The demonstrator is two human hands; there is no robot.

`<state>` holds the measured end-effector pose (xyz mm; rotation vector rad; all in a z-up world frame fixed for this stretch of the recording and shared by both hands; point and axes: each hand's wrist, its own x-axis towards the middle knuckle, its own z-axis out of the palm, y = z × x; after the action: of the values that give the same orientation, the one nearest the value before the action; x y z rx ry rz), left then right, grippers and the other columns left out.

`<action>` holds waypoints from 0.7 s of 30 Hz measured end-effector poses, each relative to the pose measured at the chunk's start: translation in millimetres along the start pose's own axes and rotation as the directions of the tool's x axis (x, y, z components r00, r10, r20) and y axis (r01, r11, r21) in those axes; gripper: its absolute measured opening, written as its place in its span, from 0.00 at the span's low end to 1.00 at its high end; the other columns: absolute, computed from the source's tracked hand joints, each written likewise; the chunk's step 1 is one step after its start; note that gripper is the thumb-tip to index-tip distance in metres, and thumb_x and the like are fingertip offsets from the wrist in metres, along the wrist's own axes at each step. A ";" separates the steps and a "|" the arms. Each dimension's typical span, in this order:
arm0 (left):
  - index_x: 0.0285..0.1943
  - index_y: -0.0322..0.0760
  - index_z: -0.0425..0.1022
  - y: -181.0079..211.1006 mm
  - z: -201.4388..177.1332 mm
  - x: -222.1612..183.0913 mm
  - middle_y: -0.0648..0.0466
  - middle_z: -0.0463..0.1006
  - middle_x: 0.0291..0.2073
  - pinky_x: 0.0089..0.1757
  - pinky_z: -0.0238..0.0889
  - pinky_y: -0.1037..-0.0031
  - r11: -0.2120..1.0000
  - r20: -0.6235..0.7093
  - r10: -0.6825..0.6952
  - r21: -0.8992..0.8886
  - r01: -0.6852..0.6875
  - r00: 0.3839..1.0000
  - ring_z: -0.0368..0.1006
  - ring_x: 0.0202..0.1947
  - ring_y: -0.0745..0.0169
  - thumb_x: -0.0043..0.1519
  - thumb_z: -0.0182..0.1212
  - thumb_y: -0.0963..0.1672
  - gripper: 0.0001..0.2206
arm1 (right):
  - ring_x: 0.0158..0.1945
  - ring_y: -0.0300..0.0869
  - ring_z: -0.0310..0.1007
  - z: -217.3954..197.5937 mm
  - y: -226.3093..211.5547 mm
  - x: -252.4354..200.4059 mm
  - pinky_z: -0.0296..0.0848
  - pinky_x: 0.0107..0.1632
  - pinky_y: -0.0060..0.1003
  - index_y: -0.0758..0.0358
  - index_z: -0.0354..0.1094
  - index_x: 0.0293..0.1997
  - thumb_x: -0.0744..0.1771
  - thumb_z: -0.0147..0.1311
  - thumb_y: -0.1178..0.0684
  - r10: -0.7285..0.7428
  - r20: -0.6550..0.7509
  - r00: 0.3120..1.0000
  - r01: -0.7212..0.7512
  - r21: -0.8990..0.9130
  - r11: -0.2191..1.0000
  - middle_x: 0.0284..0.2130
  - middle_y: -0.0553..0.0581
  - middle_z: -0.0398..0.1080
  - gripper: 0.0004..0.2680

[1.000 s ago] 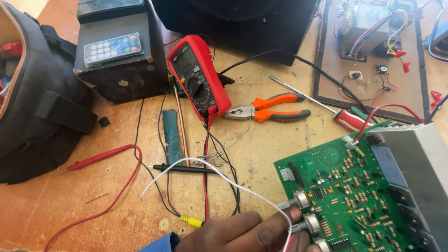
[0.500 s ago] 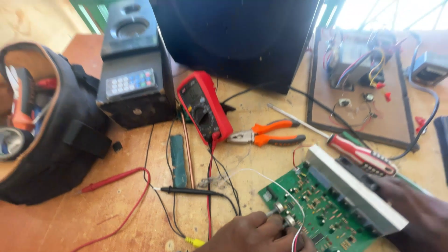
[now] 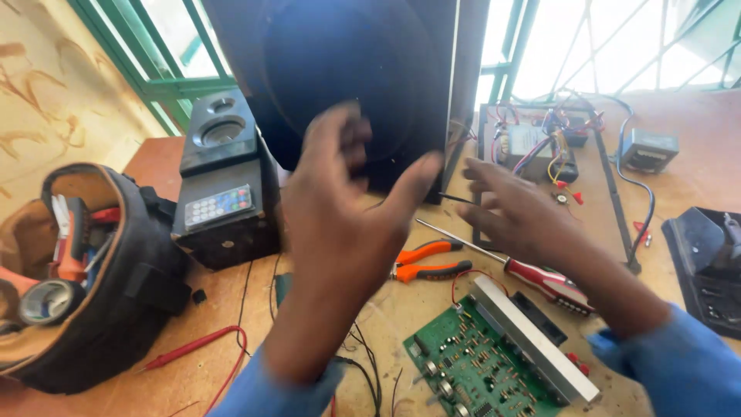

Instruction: Repairing a circuit board by testing components with a multimeter, cutting wires, and soldering.

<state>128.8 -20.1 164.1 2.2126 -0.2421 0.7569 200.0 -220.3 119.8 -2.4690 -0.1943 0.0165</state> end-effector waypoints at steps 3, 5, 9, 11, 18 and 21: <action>0.78 0.25 0.39 -10.8 50.8 60.6 0.29 0.48 0.76 0.65 0.43 0.49 0.992 -0.065 -0.095 0.074 0.100 0.993 0.43 0.76 0.34 0.49 0.65 0.64 0.59 | 0.56 0.45 0.74 42.4 7.2 53.8 0.69 0.58 0.44 0.60 0.61 0.58 0.66 0.51 0.55 -0.297 0.108 0.949 0.265 0.239 0.934 0.52 0.59 0.75 0.14; 0.77 0.23 0.31 -18.1 81.5 79.6 0.24 0.41 0.75 0.67 0.38 0.46 0.990 -0.122 -0.078 0.110 0.092 0.989 0.38 0.75 0.23 0.47 0.72 0.64 0.65 | 0.57 0.49 0.72 53.3 14.5 64.5 0.68 0.57 0.45 0.61 0.62 0.58 0.64 0.48 0.58 -0.270 0.067 0.961 0.249 0.227 0.942 0.54 0.60 0.74 0.16; 0.77 0.20 0.19 -39.1 121.5 96.0 0.20 0.33 0.77 0.72 0.35 0.45 0.976 -0.264 0.033 0.217 0.026 0.964 0.34 0.79 0.20 0.48 0.84 0.59 0.71 | 0.50 0.56 0.70 77.0 47.9 81.6 0.75 0.52 0.48 0.64 0.59 0.60 0.61 0.45 0.62 -0.458 -0.123 0.881 0.474 0.199 0.858 0.50 0.69 0.68 0.20; 0.78 0.27 0.23 -47.4 115.9 91.2 0.23 0.41 0.77 0.71 0.45 0.47 0.980 -0.300 0.048 0.199 0.013 0.953 0.43 0.78 0.22 0.51 0.85 0.55 0.66 | 0.50 0.56 0.70 71.9 42.9 72.4 0.74 0.51 0.49 0.64 0.58 0.60 0.61 0.45 0.61 -0.468 -0.116 0.876 0.482 0.181 0.857 0.49 0.68 0.69 0.20; 0.80 0.29 0.35 -71.6 73.2 70.6 0.35 0.53 0.79 0.69 0.61 0.58 0.963 -0.338 0.109 0.270 -0.015 0.935 0.60 0.78 0.36 0.49 0.72 0.48 0.54 | 0.52 0.63 0.67 95.8 22.1 51.9 0.67 0.55 0.54 0.70 0.54 0.66 0.59 0.50 0.61 -0.577 -0.040 0.816 0.573 0.189 0.798 0.49 0.72 0.69 0.26; 0.79 0.28 0.31 -80.9 54.2 58.6 0.31 0.48 0.79 0.69 0.65 0.57 0.981 -0.248 0.110 0.182 -0.065 0.962 0.60 0.78 0.28 0.55 0.72 0.45 0.52 | 0.50 0.56 0.74 85.7 1.8 45.4 0.72 0.51 0.50 0.58 0.47 0.74 0.61 0.48 0.59 -0.450 0.202 0.870 0.400 0.247 0.883 0.52 0.68 0.70 0.30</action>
<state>231.9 -0.3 120.6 2.2457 -0.1501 1.1423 239.9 -162.5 52.9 -2.1682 -0.8115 0.1568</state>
